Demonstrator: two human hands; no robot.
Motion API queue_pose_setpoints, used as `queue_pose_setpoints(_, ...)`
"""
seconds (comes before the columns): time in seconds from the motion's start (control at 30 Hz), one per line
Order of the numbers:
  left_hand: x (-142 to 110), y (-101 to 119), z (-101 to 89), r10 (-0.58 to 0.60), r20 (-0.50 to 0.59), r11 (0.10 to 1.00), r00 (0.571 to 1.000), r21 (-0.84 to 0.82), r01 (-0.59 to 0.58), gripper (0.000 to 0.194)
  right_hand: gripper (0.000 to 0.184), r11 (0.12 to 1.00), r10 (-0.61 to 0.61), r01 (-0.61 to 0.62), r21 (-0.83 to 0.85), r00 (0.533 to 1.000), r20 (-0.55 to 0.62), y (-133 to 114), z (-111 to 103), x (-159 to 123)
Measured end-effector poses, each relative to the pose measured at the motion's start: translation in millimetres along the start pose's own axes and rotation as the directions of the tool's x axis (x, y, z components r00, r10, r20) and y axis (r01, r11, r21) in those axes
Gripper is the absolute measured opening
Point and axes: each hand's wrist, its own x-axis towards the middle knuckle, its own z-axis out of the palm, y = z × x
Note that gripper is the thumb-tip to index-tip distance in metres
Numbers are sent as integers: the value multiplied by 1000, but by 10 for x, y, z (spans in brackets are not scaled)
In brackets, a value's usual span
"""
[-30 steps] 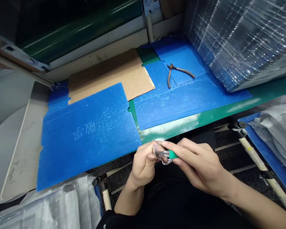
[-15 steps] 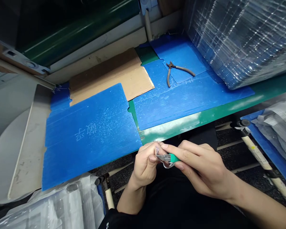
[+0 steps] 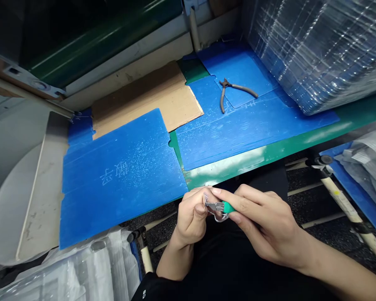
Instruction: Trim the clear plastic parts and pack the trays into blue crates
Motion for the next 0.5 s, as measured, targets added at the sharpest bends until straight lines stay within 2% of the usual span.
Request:
queue_pose_setpoints(0.3,0,1,-7,-19,30,999,999,-36,20,52,48,994,76,-75,76,997,-17,-29,67,-38)
queue_pose_setpoints(0.5,-17,-16,-7,-41,18,998,999,-41,42,53,45,985,145,-134,109,984,-100,-78,171,-55)
